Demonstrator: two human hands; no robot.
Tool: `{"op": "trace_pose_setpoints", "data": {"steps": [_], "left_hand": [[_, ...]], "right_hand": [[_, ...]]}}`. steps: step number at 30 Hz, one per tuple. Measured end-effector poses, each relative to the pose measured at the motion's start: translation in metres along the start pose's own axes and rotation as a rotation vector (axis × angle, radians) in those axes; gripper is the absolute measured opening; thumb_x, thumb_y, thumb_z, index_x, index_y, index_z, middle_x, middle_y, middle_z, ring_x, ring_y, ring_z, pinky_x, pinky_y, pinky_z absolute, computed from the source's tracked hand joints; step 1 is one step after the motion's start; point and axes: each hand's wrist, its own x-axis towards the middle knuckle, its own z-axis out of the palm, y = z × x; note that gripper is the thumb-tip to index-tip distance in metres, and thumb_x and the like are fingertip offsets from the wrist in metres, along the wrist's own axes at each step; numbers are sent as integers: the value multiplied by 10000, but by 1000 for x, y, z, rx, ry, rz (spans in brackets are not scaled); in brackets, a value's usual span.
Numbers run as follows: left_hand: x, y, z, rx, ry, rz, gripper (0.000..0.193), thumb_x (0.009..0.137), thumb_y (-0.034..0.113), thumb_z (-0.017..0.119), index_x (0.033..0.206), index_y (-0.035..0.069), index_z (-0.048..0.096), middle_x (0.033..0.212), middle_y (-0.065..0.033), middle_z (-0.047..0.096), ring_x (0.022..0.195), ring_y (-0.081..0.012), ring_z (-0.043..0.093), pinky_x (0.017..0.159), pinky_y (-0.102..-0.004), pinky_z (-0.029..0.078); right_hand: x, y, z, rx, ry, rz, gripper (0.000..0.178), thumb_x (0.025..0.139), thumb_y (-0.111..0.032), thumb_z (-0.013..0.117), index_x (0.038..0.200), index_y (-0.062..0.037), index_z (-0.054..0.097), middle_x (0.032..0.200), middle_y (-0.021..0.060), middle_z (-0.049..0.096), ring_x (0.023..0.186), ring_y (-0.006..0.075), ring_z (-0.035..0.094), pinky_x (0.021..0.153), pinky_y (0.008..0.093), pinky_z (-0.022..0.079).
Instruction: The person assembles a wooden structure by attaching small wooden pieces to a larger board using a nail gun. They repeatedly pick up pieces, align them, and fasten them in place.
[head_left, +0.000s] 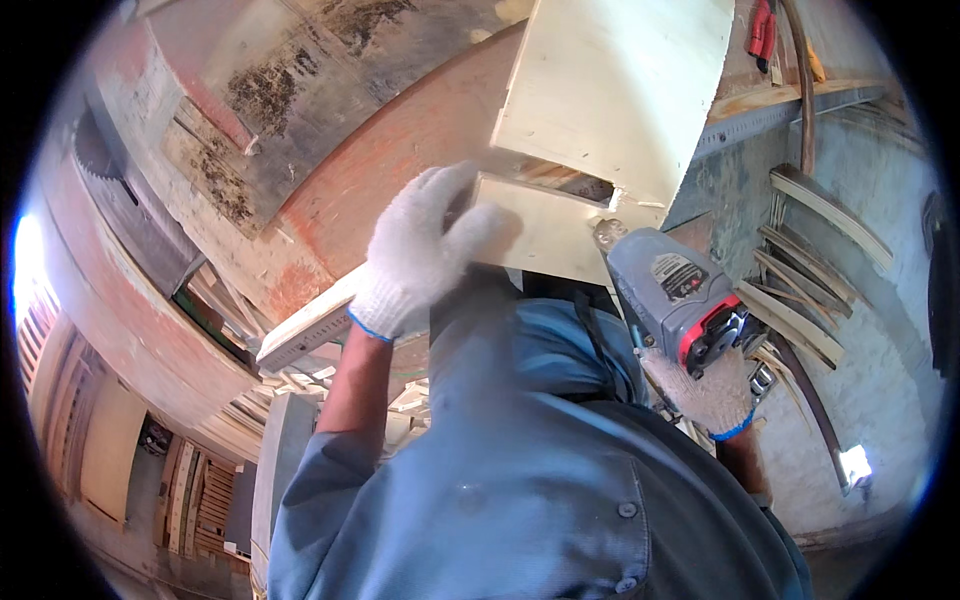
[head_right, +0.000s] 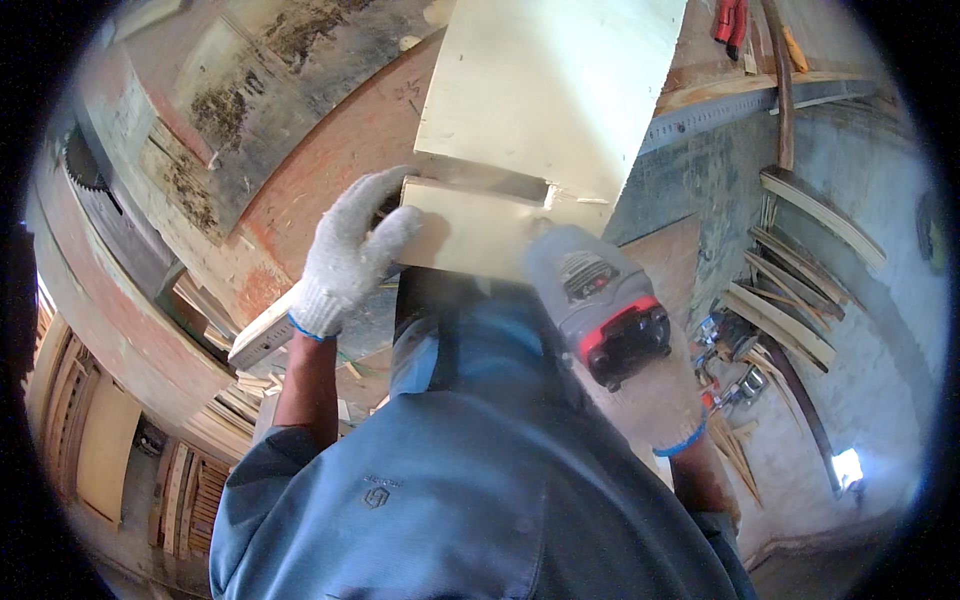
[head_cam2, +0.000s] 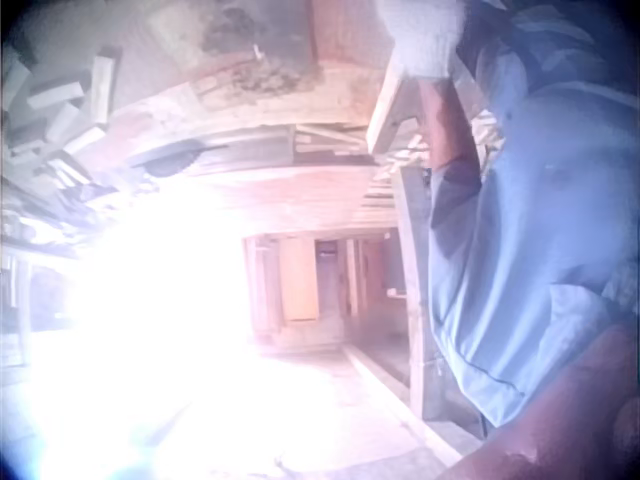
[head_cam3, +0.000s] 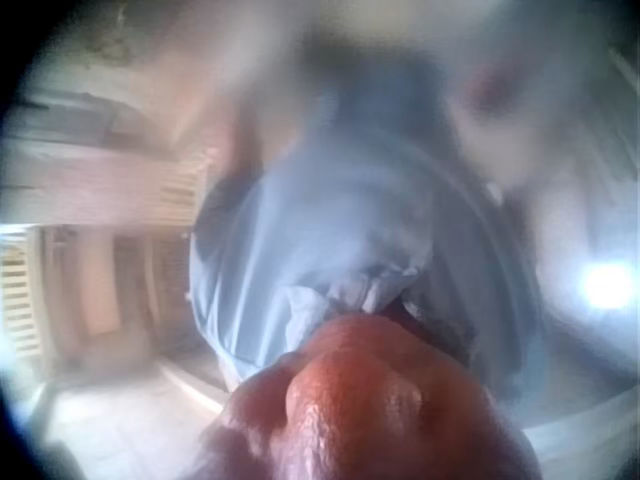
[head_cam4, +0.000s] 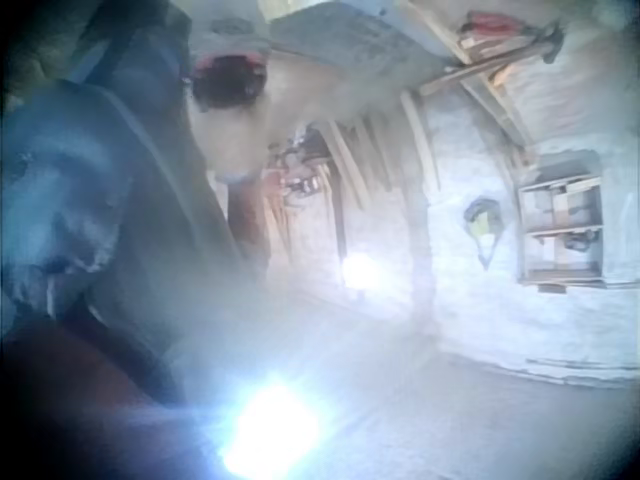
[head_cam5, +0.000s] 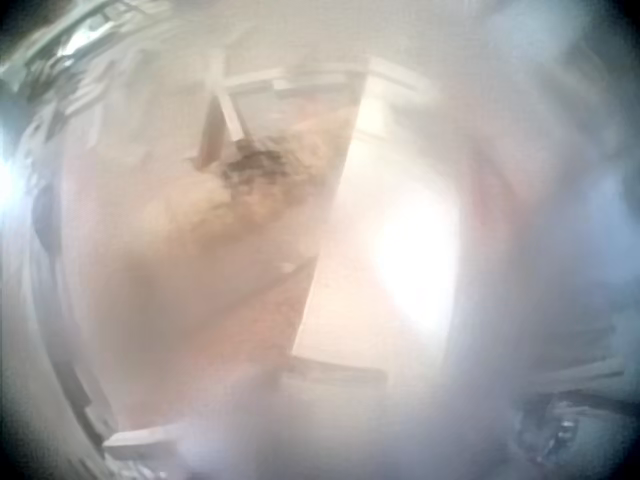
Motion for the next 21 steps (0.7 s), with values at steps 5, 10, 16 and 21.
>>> {"op": "trace_pose_setpoints", "data": {"steps": [5,10,16,21], "left_hand": [[-4,-5,21,365,114,112,453,979,311,653,1323,18,637,1163,-212,681,1099,-405,644,962,-470,510],[-8,-8,34,435,219,139,453,1000,298,608,1360,23,614,1133,-208,681,1074,-412,636,932,-498,503],[-10,-15,49,350,325,179,533,986,229,613,1473,23,550,1098,-197,683,1028,-391,635,907,-484,501],[-8,-19,49,365,337,238,541,976,184,608,1490,27,542,1084,-187,683,1002,-379,633,893,-475,501]], "right_hand": [[-6,-3,-2,59,-93,160,392,936,-357,722,1225,-94,690,1237,169,683,1164,401,624,1022,473,489],[-5,-4,-1,50,-80,122,391,933,-345,725,1214,-76,687,1203,168,690,1121,390,642,968,472,509],[-6,0,3,-6,11,11,399,870,-291,783,1179,-59,684,1094,152,719,1013,377,695,855,470,556],[-14,4,12,88,34,136,378,868,-327,800,1128,-66,715,1020,129,740,947,353,717,825,452,568]]}}
